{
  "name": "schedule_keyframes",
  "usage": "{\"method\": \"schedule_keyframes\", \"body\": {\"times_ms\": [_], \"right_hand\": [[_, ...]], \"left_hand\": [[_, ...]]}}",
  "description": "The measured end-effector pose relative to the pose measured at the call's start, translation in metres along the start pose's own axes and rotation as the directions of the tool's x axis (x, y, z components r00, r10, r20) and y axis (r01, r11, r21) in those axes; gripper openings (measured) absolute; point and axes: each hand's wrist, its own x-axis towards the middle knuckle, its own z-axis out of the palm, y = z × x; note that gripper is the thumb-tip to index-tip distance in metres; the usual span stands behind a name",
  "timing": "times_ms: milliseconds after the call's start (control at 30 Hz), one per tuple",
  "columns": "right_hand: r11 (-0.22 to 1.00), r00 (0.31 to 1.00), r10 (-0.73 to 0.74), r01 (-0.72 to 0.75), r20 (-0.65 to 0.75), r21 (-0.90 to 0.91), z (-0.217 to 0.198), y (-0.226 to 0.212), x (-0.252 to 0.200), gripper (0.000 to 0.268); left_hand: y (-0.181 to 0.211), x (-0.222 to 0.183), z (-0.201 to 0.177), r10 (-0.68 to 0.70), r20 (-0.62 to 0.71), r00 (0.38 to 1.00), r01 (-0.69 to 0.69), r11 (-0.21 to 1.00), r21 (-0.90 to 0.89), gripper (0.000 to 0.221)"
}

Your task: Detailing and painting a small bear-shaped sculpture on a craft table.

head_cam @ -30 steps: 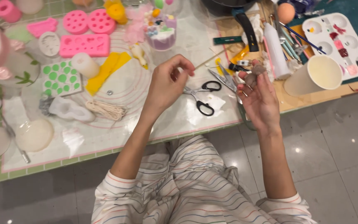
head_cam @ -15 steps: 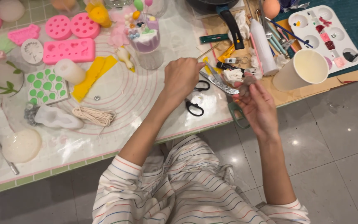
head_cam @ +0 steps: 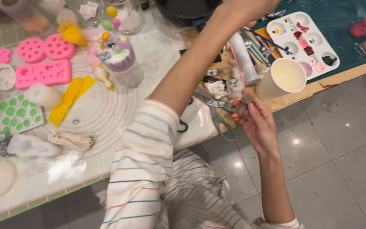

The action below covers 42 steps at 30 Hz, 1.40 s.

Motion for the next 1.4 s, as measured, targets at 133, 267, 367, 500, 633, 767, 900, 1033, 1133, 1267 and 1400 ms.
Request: {"method": "schedule_keyframes", "body": {"times_ms": [133, 267, 367, 500, 633, 767, 900, 1033, 1133, 1267, 1400], "right_hand": [[1.0, 1.0, 0.012, -0.013, -0.018, -0.005, -0.011, -0.001, 0.004, 0.044], [0.998, 1.0, 0.023, -0.023, 0.001, 0.052, -0.02, -0.001, 0.012, 0.04], [0.992, 0.999, 0.045, -0.047, 0.017, 0.117, -0.031, 0.005, 0.015, 0.038], [0.973, 0.998, 0.041, -0.052, 0.052, 0.227, -0.038, 0.01, 0.017, 0.039], [0.96, 0.998, 0.033, -0.047, 0.056, 0.276, -0.032, 0.005, 0.014, 0.04], [0.977, 0.998, -0.002, -0.01, 0.055, 0.214, -0.024, -0.005, 0.009, 0.043], [0.983, 0.997, -0.023, 0.009, 0.072, 0.185, -0.019, -0.009, 0.005, 0.046], [0.982, 0.993, -0.049, 0.028, 0.109, 0.187, -0.018, -0.012, 0.002, 0.048], [0.978, 0.989, -0.061, 0.033, 0.132, 0.207, -0.018, -0.012, 0.0, 0.048], [0.976, 0.987, -0.067, 0.034, 0.147, 0.214, -0.015, -0.015, -0.004, 0.05], [0.975, 0.983, -0.074, 0.036, 0.165, 0.219, -0.013, -0.017, -0.005, 0.05]], "left_hand": [[-0.045, 0.036, 0.054, -0.187, 0.182, 0.965, 0.189, 0.982, 0.008, 0.023], [-0.063, 0.019, 0.091, 0.344, 0.221, 0.913, -0.405, 0.835, 0.373, 0.025], [-0.048, -0.02, 0.089, 0.305, 0.444, 0.842, -0.518, 0.687, 0.51, 0.023], [-0.03, -0.047, 0.085, 0.281, 0.559, 0.78, -0.625, 0.315, 0.714, 0.01], [-0.028, -0.052, 0.083, 0.249, 0.643, 0.724, -0.679, 0.1, 0.727, 0.023], [-0.034, -0.053, 0.083, 0.296, 0.71, 0.639, -0.745, 0.005, 0.668, 0.029], [-0.039, -0.055, 0.083, 0.329, 0.722, 0.609, -0.752, -0.049, 0.657, 0.031], [-0.039, -0.057, 0.08, 0.34, 0.717, 0.609, -0.75, -0.05, 0.66, 0.031], [-0.04, -0.059, 0.078, 0.354, 0.705, 0.615, -0.739, -0.053, 0.671, 0.031], [-0.038, -0.061, 0.076, 0.364, 0.69, 0.626, -0.727, -0.046, 0.685, 0.029], [-0.034, -0.06, 0.08, 0.368, 0.679, 0.635, -0.711, -0.064, 0.7, 0.03]]}}
